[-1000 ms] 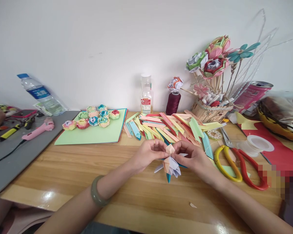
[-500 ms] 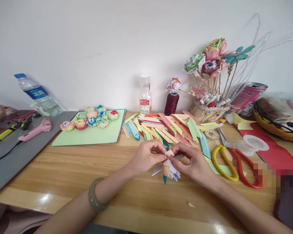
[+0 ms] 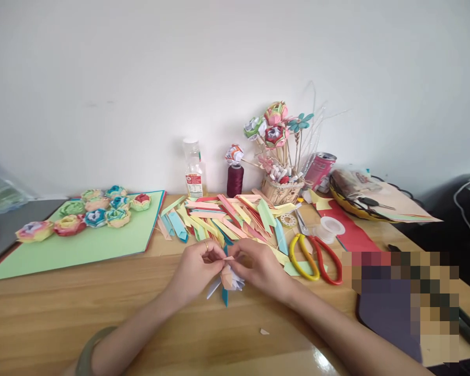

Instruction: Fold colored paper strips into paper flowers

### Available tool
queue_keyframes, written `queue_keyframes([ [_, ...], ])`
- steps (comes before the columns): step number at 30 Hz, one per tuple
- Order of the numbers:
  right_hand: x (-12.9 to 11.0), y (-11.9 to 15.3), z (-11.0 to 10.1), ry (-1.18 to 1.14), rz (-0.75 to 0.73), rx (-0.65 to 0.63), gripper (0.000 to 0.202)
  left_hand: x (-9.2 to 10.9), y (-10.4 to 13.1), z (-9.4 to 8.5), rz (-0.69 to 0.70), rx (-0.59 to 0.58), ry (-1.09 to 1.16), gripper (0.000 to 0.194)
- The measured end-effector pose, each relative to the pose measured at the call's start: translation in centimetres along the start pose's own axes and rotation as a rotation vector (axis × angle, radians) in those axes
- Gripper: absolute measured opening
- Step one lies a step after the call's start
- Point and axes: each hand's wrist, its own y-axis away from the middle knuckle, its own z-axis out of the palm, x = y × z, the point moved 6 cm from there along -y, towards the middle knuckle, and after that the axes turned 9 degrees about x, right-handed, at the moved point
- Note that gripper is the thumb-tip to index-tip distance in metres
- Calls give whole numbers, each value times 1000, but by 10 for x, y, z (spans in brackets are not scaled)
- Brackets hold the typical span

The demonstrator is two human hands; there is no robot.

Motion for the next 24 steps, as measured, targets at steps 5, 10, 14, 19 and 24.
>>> queue_keyframes([
  [5,-4,3,0,176,-145,37,10,2,3,-1,12,51,-86,7],
  [10,-12,6,0,341,-287,97,13,5,3,-7,-8,62,-46,14],
  [14,-19,8,0,413,-364,141,17,-10,2,-9,-279,57,213,37],
  [19,-20,11,1,441,-392,159,19,-26,2,4,-422,-78,258,33],
  [24,-18,12,2,416,-366,127,15,-32,0,5,-402,-32,228,29],
])
